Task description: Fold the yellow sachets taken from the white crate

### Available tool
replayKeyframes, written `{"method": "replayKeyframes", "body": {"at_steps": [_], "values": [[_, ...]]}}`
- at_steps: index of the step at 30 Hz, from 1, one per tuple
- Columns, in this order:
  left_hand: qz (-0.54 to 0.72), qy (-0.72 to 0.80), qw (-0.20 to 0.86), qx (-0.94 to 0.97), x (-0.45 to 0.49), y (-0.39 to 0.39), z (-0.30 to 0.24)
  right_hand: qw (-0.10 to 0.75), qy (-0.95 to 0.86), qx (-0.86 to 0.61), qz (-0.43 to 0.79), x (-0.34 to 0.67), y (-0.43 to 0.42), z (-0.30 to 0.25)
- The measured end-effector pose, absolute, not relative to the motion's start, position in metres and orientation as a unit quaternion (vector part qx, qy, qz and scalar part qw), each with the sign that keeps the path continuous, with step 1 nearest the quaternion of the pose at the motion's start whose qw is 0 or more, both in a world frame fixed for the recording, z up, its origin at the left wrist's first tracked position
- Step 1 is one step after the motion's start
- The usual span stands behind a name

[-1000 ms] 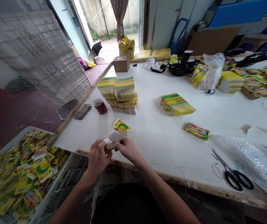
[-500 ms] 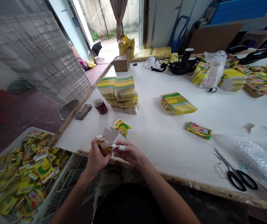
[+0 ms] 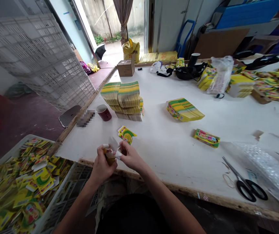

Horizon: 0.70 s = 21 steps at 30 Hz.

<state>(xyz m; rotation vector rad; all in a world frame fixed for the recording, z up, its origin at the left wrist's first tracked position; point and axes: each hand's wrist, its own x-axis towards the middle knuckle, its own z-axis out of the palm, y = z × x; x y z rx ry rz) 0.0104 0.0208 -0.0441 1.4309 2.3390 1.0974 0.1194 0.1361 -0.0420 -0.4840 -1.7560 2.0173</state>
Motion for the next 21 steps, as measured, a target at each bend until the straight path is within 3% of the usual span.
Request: {"method": "replayKeyframes", "body": {"at_steps": [9, 16, 19, 21], "values": [[0.344, 0.774, 0.027, 0.531, 0.023, 0.023, -0.047, 0.221, -0.474, -0.243, 0.817, 0.106, 0.127, -0.066], [0.294, 0.793, -0.009, 0.533, 0.033, 0.025, -0.048, 0.381, -0.549, -0.356, 0.653, 0.102, 0.117, -0.057], [0.289, 0.801, -0.013, 0.524, 0.033, 0.025, -0.049, 0.402, -0.630, -0.353, 0.563, 0.104, 0.122, -0.058], [0.288, 0.806, 0.013, 0.518, 0.031, 0.025, -0.048, 0.382, -0.631, -0.322, 0.594, 0.105, 0.123, -0.062]]}}
